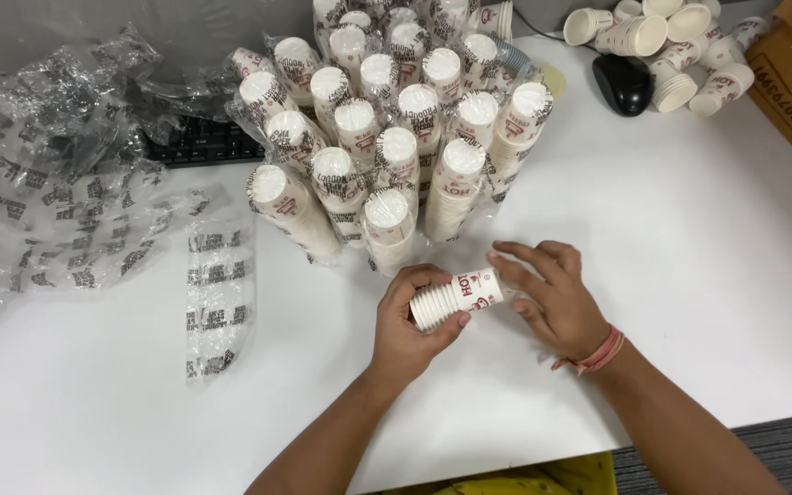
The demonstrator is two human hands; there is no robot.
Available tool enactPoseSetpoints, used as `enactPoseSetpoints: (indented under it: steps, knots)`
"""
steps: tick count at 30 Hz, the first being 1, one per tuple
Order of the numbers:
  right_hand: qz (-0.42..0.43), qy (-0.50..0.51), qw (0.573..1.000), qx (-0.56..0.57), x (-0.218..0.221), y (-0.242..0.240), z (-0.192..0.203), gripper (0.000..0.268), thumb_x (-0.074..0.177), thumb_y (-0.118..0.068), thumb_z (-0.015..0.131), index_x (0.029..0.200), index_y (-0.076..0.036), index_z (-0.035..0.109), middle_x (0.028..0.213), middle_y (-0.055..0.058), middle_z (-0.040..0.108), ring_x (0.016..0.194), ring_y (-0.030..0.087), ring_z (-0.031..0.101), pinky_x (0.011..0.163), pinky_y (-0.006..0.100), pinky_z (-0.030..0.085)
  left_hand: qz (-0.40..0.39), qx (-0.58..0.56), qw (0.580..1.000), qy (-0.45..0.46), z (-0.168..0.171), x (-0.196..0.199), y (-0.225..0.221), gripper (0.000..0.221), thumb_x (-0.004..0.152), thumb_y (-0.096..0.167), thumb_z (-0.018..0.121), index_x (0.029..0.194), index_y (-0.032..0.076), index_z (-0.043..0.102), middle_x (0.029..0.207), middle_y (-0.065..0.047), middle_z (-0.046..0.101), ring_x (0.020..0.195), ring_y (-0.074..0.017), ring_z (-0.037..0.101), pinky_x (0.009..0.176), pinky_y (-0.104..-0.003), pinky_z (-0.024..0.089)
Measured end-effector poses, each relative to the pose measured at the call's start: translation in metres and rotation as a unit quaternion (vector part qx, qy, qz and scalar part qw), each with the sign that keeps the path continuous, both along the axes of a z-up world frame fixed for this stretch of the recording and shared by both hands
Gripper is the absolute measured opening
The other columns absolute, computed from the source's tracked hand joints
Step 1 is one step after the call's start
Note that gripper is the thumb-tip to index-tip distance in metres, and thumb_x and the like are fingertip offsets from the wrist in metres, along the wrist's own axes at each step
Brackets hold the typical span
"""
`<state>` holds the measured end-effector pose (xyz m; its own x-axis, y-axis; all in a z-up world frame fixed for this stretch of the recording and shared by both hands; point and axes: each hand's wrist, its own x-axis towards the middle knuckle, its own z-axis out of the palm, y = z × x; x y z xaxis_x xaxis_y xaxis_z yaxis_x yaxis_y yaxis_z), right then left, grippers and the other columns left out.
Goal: Stacking and inserting paper cups into plastic sleeves for packaging.
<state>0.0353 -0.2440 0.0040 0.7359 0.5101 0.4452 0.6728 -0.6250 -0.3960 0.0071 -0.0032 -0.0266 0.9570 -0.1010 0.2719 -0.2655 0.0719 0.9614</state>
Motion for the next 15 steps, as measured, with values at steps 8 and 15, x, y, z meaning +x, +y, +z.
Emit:
enactPoseSetpoints:
  steps: [8, 15]
  knots:
    - [0.078, -0.034, 0.991, 0.102, -0.009, 0.002, -0.018, 0.056, 0.094, -0.046, 0.066, 0.137, -0.014, 0.052, 0.129, 0.003, 0.067, 0.125, 0.028, 0.055, 0.11, 0.043, 0.03, -0.099, -0.039, 0.994, -0.02, 0.001, -0.007, 0.0, 0.047, 0.085, 0.009, 0.088, 0.124, 0.003, 0.062, 0.127, -0.008, 0.059, 0.115, -0.015, 0.062, 0.098, -0.03, 0.056]
    - [-0.002, -0.048, 0.943, 0.33, -0.005, -0.018, -0.031, 0.039, 0.1, -0.032, 0.065, 0.133, -0.011, 0.058, 0.115, 0.011, 0.06, 0.103, 0.023, 0.059, 0.087, 0.036, 0.05, -0.055, -0.123, 0.989, 0.067, -0.008, -0.002, 0.001, 0.046, 0.09, 0.008, 0.082, 0.127, 0.001, 0.057, 0.12, -0.005, 0.062, 0.101, -0.0104, 0.063, 0.085, -0.025, 0.057]
